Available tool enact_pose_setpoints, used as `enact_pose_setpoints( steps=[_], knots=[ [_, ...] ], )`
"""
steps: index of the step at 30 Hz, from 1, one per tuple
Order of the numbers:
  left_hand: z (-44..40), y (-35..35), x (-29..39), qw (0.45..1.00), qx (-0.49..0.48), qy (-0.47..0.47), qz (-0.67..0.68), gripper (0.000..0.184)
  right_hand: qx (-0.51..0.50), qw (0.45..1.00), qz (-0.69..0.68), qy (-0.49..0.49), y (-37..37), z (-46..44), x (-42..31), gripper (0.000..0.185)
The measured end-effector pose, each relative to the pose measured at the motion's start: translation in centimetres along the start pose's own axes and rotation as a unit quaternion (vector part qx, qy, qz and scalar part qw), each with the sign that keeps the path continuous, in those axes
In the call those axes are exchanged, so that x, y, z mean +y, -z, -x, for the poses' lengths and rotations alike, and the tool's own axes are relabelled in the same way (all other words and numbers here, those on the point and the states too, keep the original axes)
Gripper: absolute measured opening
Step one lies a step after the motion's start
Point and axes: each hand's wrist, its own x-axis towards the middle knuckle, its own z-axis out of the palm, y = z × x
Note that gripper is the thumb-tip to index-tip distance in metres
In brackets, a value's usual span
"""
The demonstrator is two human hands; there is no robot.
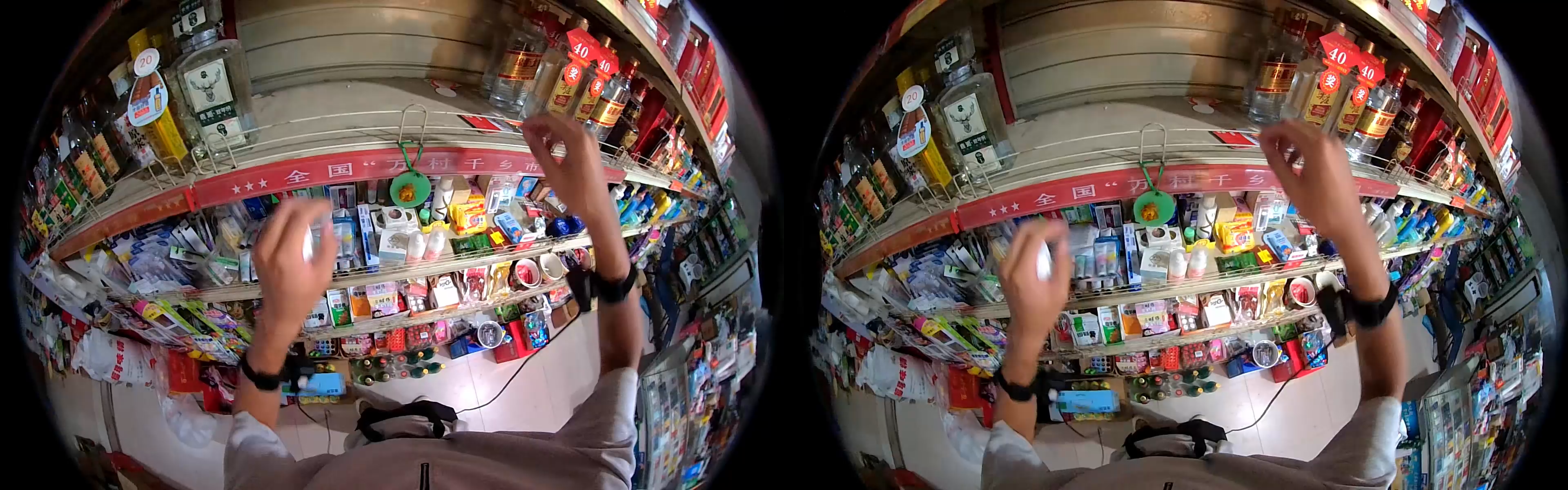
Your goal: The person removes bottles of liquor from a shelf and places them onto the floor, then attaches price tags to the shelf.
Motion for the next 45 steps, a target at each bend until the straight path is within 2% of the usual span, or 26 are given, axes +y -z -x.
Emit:
enact_pose_setpoints(
  steps=[2,4,6,7,9,10,11,13,14,18,21,23,24,26,27,32,33,35,39,41,45],
  knots=[
    [-4.5,-0.1,-0.9,0.989,0.042,-0.057,-0.131,0.017,-0.043,0.998,0.038,0.003,-0.1,-3.3,1.9,0.016],
    [-8.5,-1.3,-2.9,0.973,0.078,-0.129,-0.173,0.014,-0.070,0.996,0.058,0.002,-0.5,-6.7,4.2,0.019],
    [-10.3,-2.2,-4.7,0.976,0.055,-0.125,-0.168,0.012,-0.197,0.972,0.125,-0.011,-1.8,-9.3,6.9,0.021],
    [-11.0,-2.8,-5.7,0.979,0.033,-0.122,-0.163,0.010,-0.192,0.973,0.126,-0.010,-2.5,-10.2,7.7,0.021],
    [-11.4,-3.9,-6.9,0.982,0.061,-0.129,-0.125,0.009,-0.281,0.952,0.119,0.013,-3.8,-11.6,8.5,0.026],
    [-11.2,-4.2,-7.1,0.981,0.068,-0.124,-0.133,0.011,-0.326,0.935,0.138,0.009,-4.4,-12.0,8.6,0.038],
    [-11.1,-4.4,-7.1,0.980,0.075,-0.118,-0.139,0.014,-0.325,0.935,0.140,0.005,-5.0,-12.3,9.5,0.038],
    [-11.2,-4.6,-7.1,0.980,0.083,-0.114,-0.140,0.016,-0.415,0.898,0.107,0.096,-6.6,-13.2,11.5,0.050],
    [-11.0,-4.6,-7.0,0.980,0.086,-0.106,-0.144,0.018,-0.438,0.893,0.078,0.068,-7.1,-13.5,11.5,0.052],
    [-11.0,-4.9,-7.1,0.977,0.094,-0.115,-0.151,0.017,-0.479,0.874,0.033,0.074,-8.0,-14.1,11.5,0.055],
    [-10.9,-4.8,-7.1,0.978,0.092,-0.111,-0.152,0.019,-0.506,0.862,0.019,0.024,-7.8,-14.7,11.3,0.055],
    [-10.9,-4.8,-7.1,0.977,0.097,-0.113,-0.153,0.020,-0.569,0.819,0.067,0.034,-7.8,-15.1,11.2,0.047],
    [-10.9,-4.9,-7.1,0.977,0.097,-0.113,-0.151,0.020,-0.568,0.819,0.067,0.032,-7.6,-14.9,11.3,0.047],
    [-10.9,-5.0,-7.2,0.977,0.097,-0.110,-0.155,0.020,-0.499,0.866,0.001,0.031,-7.3,-14.4,11.7,0.047],
    [-10.9,-5.0,-7.2,0.977,0.097,-0.110,-0.154,0.020,-0.499,0.866,0.001,0.029,-7.6,-14.4,12.4,0.047],
    [-10.8,-5.0,-7.3,0.977,0.098,-0.113,-0.155,0.019,-0.565,0.824,0.030,-0.017,-8.9,-15.6,14.0,0.047],
    [-10.8,-5.0,-7.3,0.977,0.097,-0.112,-0.153,0.019,-0.566,0.824,0.030,-0.018,-9.1,-15.6,14.3,0.047],
    [-10.8,-4.9,-7.2,0.976,0.094,-0.119,-0.157,0.017,-0.546,0.835,0.047,0.039,-9.6,-15.7,15.0,0.049],
    [-10.7,-4.9,-7.2,0.977,0.093,-0.115,-0.155,0.017,-0.586,0.808,0.047,0.034,-9.6,-16.5,14.5,0.048],
    [-10.7,-4.9,-7.2,0.977,0.090,-0.113,-0.158,0.017,-0.578,0.809,0.107,-0.006,-9.1,-16.3,13.9,0.049],
    [-10.7,-4.9,-7.3,0.976,0.091,-0.115,-0.158,0.016,-0.571,0.820,0.030,-0.010,-8.2,-16.3,13.8,0.054]
  ],
)
